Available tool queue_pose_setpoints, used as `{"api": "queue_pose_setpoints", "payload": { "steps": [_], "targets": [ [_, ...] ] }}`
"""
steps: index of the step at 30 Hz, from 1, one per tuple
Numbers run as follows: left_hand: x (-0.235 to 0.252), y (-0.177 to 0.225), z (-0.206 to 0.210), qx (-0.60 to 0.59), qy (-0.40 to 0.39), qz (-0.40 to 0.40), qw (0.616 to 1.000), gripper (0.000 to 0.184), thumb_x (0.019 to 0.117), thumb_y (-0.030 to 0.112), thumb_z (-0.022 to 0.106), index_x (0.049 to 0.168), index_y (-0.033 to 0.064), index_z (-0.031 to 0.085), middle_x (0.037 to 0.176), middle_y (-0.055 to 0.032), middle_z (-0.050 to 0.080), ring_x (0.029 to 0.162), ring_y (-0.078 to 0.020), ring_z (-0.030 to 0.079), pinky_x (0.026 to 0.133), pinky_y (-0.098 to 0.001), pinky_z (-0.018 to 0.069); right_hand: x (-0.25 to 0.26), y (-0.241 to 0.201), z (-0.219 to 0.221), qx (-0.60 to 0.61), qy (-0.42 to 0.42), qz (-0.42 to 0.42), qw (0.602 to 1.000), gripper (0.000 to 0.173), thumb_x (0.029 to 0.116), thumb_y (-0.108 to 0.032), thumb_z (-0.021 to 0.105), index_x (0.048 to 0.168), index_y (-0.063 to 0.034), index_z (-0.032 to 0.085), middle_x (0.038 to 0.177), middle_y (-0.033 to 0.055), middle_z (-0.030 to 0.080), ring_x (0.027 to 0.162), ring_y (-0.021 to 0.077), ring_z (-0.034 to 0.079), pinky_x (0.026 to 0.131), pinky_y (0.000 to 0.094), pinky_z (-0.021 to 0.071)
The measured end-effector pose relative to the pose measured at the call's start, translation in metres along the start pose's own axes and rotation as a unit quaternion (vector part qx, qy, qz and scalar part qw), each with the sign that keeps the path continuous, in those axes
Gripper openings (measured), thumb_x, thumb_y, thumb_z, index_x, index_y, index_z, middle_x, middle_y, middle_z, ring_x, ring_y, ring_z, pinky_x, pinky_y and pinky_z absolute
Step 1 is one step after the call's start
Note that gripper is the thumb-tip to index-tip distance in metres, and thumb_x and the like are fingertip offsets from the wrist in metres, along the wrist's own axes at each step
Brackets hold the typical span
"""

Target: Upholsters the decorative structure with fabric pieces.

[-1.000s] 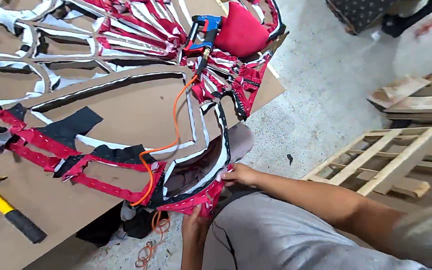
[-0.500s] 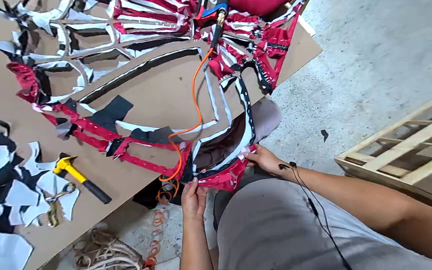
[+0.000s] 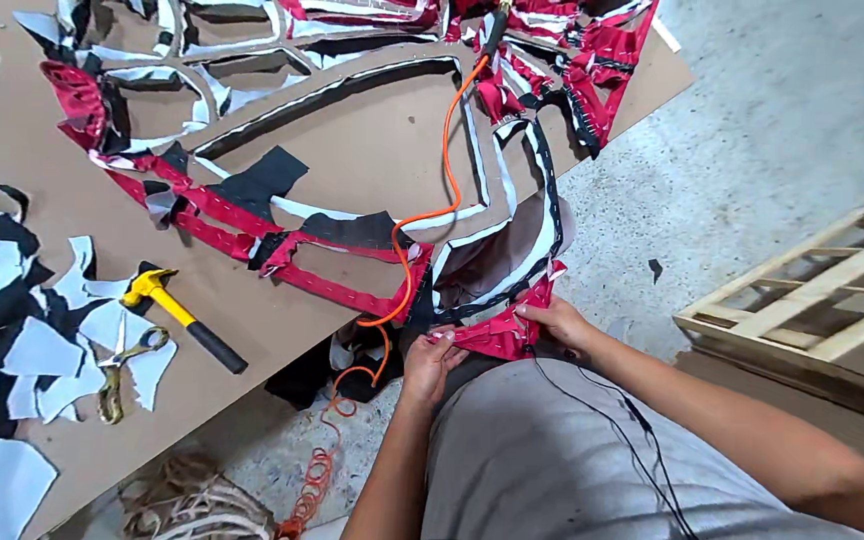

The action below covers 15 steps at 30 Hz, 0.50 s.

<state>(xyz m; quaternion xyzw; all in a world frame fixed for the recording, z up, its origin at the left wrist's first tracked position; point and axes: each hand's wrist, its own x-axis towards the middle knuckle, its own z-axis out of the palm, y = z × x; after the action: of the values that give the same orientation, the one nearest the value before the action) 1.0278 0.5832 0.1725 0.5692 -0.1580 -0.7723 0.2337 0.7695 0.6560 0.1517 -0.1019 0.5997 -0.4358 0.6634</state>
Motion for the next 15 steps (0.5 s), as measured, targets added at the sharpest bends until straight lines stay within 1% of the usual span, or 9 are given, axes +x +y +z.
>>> {"api": "queue_pose_setpoints", "payload": {
  "steps": [2, 3, 4, 6, 7, 9, 11, 13, 15],
  "targets": [
    [0.002, 0.004, -0.009, 0.014, -0.006, 0.02, 1.0, 0.028, 0.1049, 0.005, 0.054, 0.13, -0.0059, 0.052, 0.115, -0.0244, 0.071, 0.095, -0.033, 0.074, 0.086, -0.0469, 0.0614, -0.005, 0.005, -0.001, 0.019, 0.003, -0.001, 1.0, 0.035, 0.0958, -0.015, 0.071, 0.125, -0.0009, 0.058, 0.097, 0.015, 0.073, 0.083, 0.0224, 0.073, 0.075, 0.0393, 0.0628],
    [0.002, 0.011, -0.012, 0.025, 0.005, 0.039, 0.999, 0.027, 0.1051, 0.006, 0.054, 0.129, -0.0057, 0.052, 0.114, -0.0234, 0.071, 0.094, -0.0314, 0.073, 0.086, -0.0455, 0.0611, -0.006, 0.004, -0.002, 0.032, 0.008, -0.006, 0.999, 0.033, 0.097, -0.014, 0.07, 0.125, -0.0006, 0.058, 0.096, 0.0151, 0.073, 0.082, 0.0223, 0.072, 0.075, 0.0393, 0.0627],
    [0.001, 0.02, -0.013, 0.05, 0.028, 0.053, 0.997, 0.024, 0.1046, 0.008, 0.056, 0.124, -0.0063, 0.055, 0.109, -0.0212, 0.072, 0.092, -0.0292, 0.074, 0.085, -0.0443, 0.062, -0.007, 0.003, -0.005, 0.04, 0.012, -0.013, 0.999, 0.032, 0.0977, -0.013, 0.068, 0.125, -0.0002, 0.057, 0.097, 0.015, 0.072, 0.083, 0.0224, 0.072, 0.076, 0.0398, 0.0625],
    [-0.001, 0.038, -0.013, 0.134, 0.071, 0.039, 0.988, 0.021, 0.1036, 0.012, 0.061, 0.11, -0.0083, 0.06, 0.097, -0.0188, 0.075, 0.085, -0.0272, 0.077, 0.08, -0.0414, 0.0645, -0.008, 0.001, -0.012, 0.037, 0.02, -0.024, 0.999, 0.031, 0.098, -0.014, 0.068, 0.124, -0.0005, 0.057, 0.095, 0.0138, 0.072, 0.082, 0.0212, 0.072, 0.075, 0.0391, 0.0627],
    [-0.002, 0.046, -0.013, 0.178, 0.077, 0.021, 0.981, 0.024, 0.1045, 0.016, 0.06, 0.107, -0.0084, 0.061, 0.093, -0.018, 0.077, 0.082, -0.0267, 0.077, 0.077, -0.0402, 0.065, -0.008, -0.001, -0.014, 0.033, 0.019, -0.028, 0.999, 0.03, 0.098, -0.014, 0.068, 0.123, -0.001, 0.057, 0.094, 0.0133, 0.072, 0.081, 0.0207, 0.072, 0.074, 0.0385, 0.0625],
    [-0.003, 0.059, -0.012, 0.249, 0.079, -0.005, 0.965, 0.034, 0.1074, 0.025, 0.056, 0.103, -0.0078, 0.065, 0.085, -0.0165, 0.077, 0.074, -0.0256, 0.077, 0.07, -0.0389, 0.0652, -0.007, -0.005, -0.016, 0.035, 0.013, -0.031, 0.999, 0.029, 0.0983, -0.012, 0.067, 0.124, -0.0019, 0.057, 0.095, 0.0127, 0.072, 0.082, 0.0207, 0.072, 0.076, 0.0388, 0.0626],
    [-0.006, 0.071, -0.007, 0.3, 0.095, 0.002, 0.949, 0.042, 0.1096, 0.03, 0.051, 0.098, -0.0065, 0.068, 0.077, -0.0151, 0.075, 0.065, -0.0238, 0.075, 0.063, -0.0378, 0.0641, -0.005, -0.004, -0.013, 0.043, 0.009, -0.03, 0.999, 0.03, 0.0979, -0.011, 0.066, 0.124, -0.0021, 0.057, 0.096, 0.0131, 0.072, 0.083, 0.0208, 0.072, 0.076, 0.0389, 0.0622],
    [-0.005, 0.083, -0.002, 0.321, 0.1, 0.031, 0.941, 0.041, 0.1103, 0.029, 0.049, 0.098, -0.0053, 0.069, 0.076, -0.0138, 0.074, 0.064, -0.0223, 0.073, 0.064, -0.0376, 0.0634, -0.002, -0.002, -0.007, 0.05, -0.002, -0.03, 0.998, 0.032, 0.0974, -0.011, 0.067, 0.126, -0.0026, 0.056, 0.098, 0.0129, 0.072, 0.084, 0.0208, 0.072, 0.077, 0.039, 0.0623],
    [0.001, 0.092, -0.003, 0.315, 0.06, 0.051, 0.946, 0.038, 0.1107, 0.026, 0.048, 0.108, -0.0044, 0.07, 0.084, -0.0145, 0.076, 0.073, -0.0234, 0.076, 0.073, -0.0392, 0.0639, 0.001, 0.0, 0.002, 0.059, -0.002, -0.03, 0.998, 0.036, 0.0965, -0.011, 0.069, 0.129, -0.0019, 0.055, 0.1, 0.0139, 0.072, 0.086, 0.0221, 0.073, 0.079, 0.0401, 0.0627]
  ]
}}
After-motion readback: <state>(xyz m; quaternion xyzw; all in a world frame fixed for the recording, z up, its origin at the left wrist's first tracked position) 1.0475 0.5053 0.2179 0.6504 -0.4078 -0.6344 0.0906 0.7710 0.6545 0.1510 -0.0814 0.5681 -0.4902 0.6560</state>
